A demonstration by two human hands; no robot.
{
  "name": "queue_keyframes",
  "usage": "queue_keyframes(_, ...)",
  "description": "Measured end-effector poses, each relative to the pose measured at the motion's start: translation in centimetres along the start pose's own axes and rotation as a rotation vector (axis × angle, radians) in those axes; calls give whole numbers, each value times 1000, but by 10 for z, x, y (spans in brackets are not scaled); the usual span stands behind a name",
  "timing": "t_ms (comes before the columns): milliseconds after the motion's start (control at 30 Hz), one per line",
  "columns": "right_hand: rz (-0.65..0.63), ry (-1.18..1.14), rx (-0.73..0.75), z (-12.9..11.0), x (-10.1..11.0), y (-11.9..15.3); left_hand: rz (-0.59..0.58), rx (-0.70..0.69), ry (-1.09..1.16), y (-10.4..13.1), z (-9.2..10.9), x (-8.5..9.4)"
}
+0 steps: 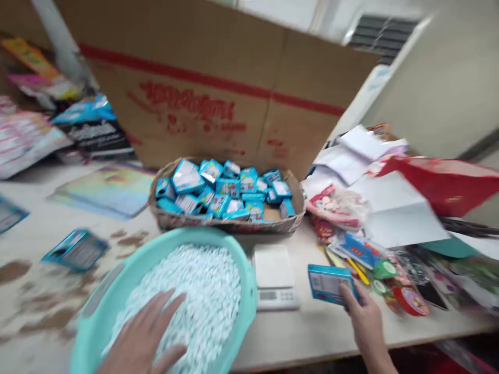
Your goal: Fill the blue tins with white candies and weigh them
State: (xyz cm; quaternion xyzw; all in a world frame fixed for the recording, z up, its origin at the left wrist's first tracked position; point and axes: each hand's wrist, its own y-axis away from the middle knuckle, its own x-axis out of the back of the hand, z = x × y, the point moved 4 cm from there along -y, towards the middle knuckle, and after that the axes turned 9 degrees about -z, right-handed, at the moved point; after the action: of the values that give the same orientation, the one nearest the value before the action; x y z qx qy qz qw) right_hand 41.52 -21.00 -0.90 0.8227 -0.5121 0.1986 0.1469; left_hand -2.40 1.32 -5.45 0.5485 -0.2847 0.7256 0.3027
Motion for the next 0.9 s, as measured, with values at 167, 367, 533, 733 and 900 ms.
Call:
queue_keyframes(167, 267, 199, -3, 21, 24, 16, -340, -192, 138, -11, 49, 30)
queue_keyframes(367, 332, 17, 308, 37, -6, 32, -424, -447, 41, -30, 70, 25)
queue_keyframes(533, 353, -92, 274, 33, -17, 26, -347, -404, -186, -68, 51, 10)
queue_keyframes(733, 215, -288, 171, 13, -30, 20, -321, -152, -202, -96, 32, 18)
queue_keyframes(900, 95, -469, 121, 13, -46, 30, -260, -358, -61, -98, 90, 18)
